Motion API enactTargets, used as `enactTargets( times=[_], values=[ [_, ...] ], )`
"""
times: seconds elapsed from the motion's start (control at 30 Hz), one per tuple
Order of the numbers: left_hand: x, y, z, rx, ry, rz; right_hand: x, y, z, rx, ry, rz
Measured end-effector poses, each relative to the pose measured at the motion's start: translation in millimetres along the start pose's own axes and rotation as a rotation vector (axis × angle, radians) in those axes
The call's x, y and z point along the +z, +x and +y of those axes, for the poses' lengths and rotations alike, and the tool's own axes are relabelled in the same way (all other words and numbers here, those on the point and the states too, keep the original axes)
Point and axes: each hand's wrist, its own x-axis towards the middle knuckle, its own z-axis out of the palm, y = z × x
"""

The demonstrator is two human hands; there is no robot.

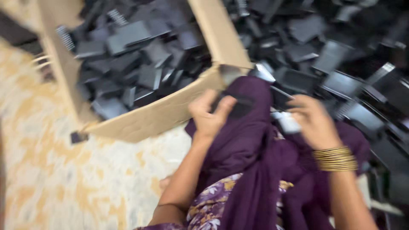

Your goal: The person sits on the floor among a large spread of black plastic boxes and packs them one at a time into a cardboard carton, picking each box from the floor, briefly handling it, and placing it into the carton.

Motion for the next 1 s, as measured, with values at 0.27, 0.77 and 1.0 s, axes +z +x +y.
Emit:
enactTargets(
  times=[0.27,0.77,1.0],
  values=[
    [-128.2,70.9,-22.4,-0.045,0.921,0.405,-108.5,28.7,128.4,-0.093,-0.973,0.5],
    [169.2,-54.3,-9.7,-0.44,-0.912,-0.47,15.4,-33.7,57.2,-0.232,-0.417,0.348],
    [150.8,-61.7,-55.4,-0.991,-1.525,-0.249,35.1,-32.2,28.9,0.115,-0.101,0.109]
  ],
)
